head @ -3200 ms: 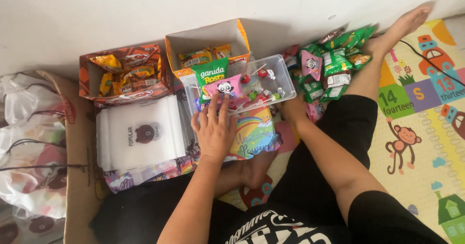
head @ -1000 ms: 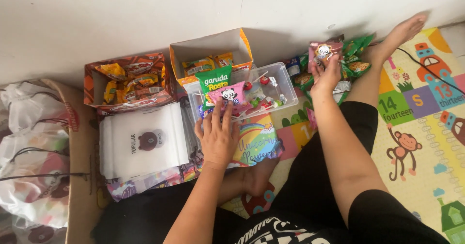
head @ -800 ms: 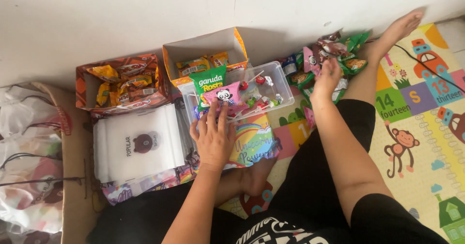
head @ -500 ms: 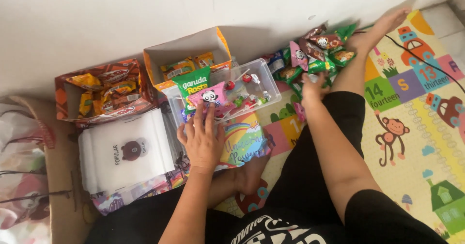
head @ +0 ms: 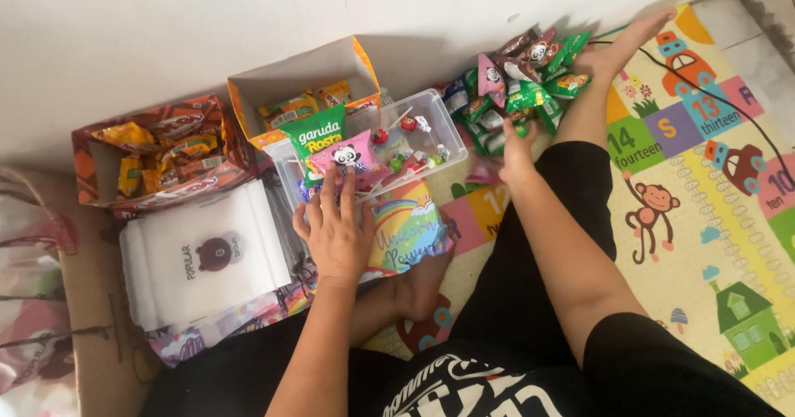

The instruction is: Packing small snack packets like candies and chips into small white gift bags while sitting on the floor.

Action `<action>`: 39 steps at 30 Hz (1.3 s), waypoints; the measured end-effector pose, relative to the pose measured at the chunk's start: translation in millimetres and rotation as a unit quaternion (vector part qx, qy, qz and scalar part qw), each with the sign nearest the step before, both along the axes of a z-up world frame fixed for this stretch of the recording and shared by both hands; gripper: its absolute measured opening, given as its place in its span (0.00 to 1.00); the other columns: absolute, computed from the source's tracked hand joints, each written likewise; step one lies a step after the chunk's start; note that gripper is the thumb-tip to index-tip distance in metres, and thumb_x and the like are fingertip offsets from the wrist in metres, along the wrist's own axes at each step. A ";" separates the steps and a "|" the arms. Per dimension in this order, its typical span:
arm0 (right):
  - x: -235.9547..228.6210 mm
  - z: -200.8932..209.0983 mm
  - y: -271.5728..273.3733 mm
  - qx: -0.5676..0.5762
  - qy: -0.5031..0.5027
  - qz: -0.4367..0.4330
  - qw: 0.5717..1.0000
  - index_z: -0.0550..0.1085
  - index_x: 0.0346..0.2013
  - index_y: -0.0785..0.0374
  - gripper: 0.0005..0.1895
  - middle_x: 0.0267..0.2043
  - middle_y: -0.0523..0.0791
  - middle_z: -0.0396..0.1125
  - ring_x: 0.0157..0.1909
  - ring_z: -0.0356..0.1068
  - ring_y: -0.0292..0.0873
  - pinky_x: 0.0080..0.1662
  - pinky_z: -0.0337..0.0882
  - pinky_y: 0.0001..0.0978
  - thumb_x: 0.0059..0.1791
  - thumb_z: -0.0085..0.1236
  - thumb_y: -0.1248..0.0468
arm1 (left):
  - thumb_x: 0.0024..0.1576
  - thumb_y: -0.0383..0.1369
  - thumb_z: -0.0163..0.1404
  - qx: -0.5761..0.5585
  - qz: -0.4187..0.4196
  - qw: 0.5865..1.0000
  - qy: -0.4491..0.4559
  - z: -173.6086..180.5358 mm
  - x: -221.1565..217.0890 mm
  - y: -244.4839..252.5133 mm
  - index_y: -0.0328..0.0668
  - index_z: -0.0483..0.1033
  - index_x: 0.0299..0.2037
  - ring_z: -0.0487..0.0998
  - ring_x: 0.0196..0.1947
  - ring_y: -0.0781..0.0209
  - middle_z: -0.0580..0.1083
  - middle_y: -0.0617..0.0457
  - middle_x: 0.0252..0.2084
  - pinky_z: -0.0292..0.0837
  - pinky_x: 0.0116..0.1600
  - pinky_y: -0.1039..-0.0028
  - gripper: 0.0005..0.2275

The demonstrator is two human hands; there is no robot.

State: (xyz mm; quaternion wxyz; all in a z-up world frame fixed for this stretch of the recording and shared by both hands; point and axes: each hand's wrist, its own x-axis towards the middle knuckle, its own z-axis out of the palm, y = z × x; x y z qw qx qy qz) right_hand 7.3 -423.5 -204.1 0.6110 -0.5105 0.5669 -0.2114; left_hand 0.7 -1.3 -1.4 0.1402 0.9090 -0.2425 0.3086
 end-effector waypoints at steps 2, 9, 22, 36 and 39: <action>-11.8 57.6 25.4 0.036 -0.064 0.018 0.997 0.42 0.77 0.34 0.43 0.78 0.59 0.37 0.70 0.52 0.75 0.57 0.59 0.82 0.57 0.60 0.45 | 0.53 0.40 0.57 -0.002 0.001 1.000 -0.001 -1.6 -1.0 -0.2 0.58 0.66 0.67 0.69 0.55 0.57 0.65 0.55 0.68 0.50 0.63 0.55 0.29; -0.3 72.8 -62.7 -0.247 -0.020 -0.056 0.967 0.65 0.71 0.38 0.34 0.72 0.58 0.41 0.78 0.41 0.58 0.75 0.51 0.48 0.54 0.72 0.55 | 0.52 0.40 0.57 -0.002 -0.002 1.000 -0.010 1.6 -0.2 -1.4 0.58 0.68 0.66 0.70 0.54 0.57 0.66 0.55 0.67 0.50 0.63 0.56 0.28; 54.4 96.6 -191.6 -0.253 0.172 0.214 0.928 0.63 0.68 0.66 0.39 0.67 0.54 0.60 0.63 0.63 0.53 0.59 0.67 0.42 0.56 0.52 0.38 | 0.49 0.37 0.60 0.033 0.025 0.997 0.067 9.8 0.6 -11.2 0.52 0.73 0.63 0.71 0.52 0.55 0.67 0.54 0.67 0.50 0.67 0.54 0.28; 56.3 138.1 -103.0 -0.116 0.202 0.285 0.930 0.64 0.64 0.63 0.27 0.60 0.56 0.65 0.47 0.74 0.55 0.48 0.77 0.48 0.58 0.44 0.47 | 0.51 0.39 0.60 0.054 0.027 0.998 0.037 5.0 4.9 -12.6 0.52 0.73 0.63 0.70 0.50 0.55 0.68 0.54 0.67 0.51 0.64 0.58 0.26; 58.9 91.2 -94.4 -0.112 0.157 0.312 0.930 0.67 0.61 0.71 0.38 0.53 0.53 0.68 0.31 0.68 0.46 0.34 0.70 0.38 0.56 0.38 0.38 | 0.49 0.38 0.61 0.038 0.016 0.999 0.032 14.2 2.7 -12.4 0.51 0.73 0.62 0.71 0.50 0.56 0.68 0.54 0.67 0.52 0.63 0.60 0.27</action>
